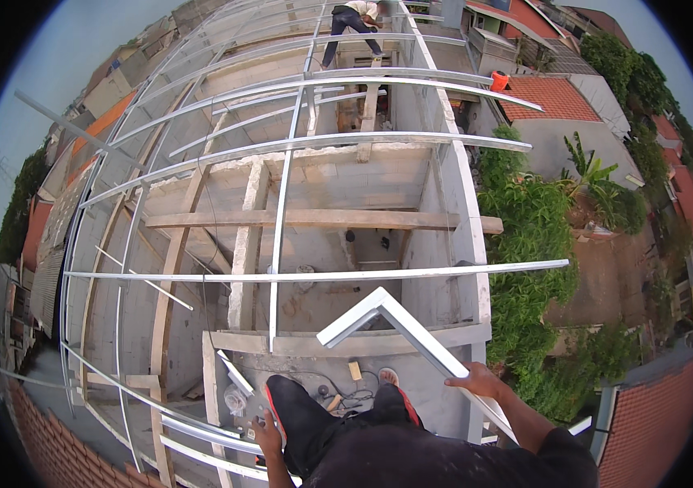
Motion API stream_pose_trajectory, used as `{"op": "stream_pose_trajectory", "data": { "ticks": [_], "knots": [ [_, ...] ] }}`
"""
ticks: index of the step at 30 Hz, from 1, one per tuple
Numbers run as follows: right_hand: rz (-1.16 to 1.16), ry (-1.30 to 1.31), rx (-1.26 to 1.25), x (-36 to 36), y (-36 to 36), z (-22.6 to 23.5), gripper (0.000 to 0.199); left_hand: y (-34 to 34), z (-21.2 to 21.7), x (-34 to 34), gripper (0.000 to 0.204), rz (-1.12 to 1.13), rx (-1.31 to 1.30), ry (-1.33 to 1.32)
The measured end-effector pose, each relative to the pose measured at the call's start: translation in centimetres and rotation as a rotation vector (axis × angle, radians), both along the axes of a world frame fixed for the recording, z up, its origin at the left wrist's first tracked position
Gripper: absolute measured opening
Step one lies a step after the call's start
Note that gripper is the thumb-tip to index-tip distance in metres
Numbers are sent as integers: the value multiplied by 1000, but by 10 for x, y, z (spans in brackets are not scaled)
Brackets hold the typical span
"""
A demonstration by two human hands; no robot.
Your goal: The person cuts a metal profile with an angle grinder, then uses a hammer to tap and align the pieces. They assemble the cut metal profiles into a frame structure on a rooftop, adjusting and fitting the pieces together.
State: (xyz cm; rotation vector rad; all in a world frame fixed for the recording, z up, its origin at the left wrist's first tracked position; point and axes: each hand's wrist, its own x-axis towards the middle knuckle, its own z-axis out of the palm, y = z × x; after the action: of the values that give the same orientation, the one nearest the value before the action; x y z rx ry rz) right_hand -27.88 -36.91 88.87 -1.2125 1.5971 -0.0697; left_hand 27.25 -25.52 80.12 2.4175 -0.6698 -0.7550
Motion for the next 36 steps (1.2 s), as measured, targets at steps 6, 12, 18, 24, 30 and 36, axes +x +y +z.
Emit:
{"op": "stream_pose_trajectory", "data": {
  "ticks": [6, 12, 18, 24, 30, 36],
  "knots": [
    [-217, 45, 98, -9, 17, -32, 94, 114, -123, 10, 99, 87, 326, 237],
    [-507, 18, 266, -11, 71, -29, 87, 135, -162, -18, 91, 589, 281, 697],
    [-569, 165, 426, 19, 68, -40, 86, 177, -192, -40, 83, 263, 133, 819],
    [-530, 61, 455, 52, 62, -106, 87, 203, -139, -49, 107, 127, 297, 941],
    [-289, -74, 448, 86, -4, -137, 87, 220, -163, -59, 103, 293, 493, 777],
    [-24, 38, 389, 114, -82, -114, 88, 188, -174, -78, 91, 309, 541, 467]
  ]
}}
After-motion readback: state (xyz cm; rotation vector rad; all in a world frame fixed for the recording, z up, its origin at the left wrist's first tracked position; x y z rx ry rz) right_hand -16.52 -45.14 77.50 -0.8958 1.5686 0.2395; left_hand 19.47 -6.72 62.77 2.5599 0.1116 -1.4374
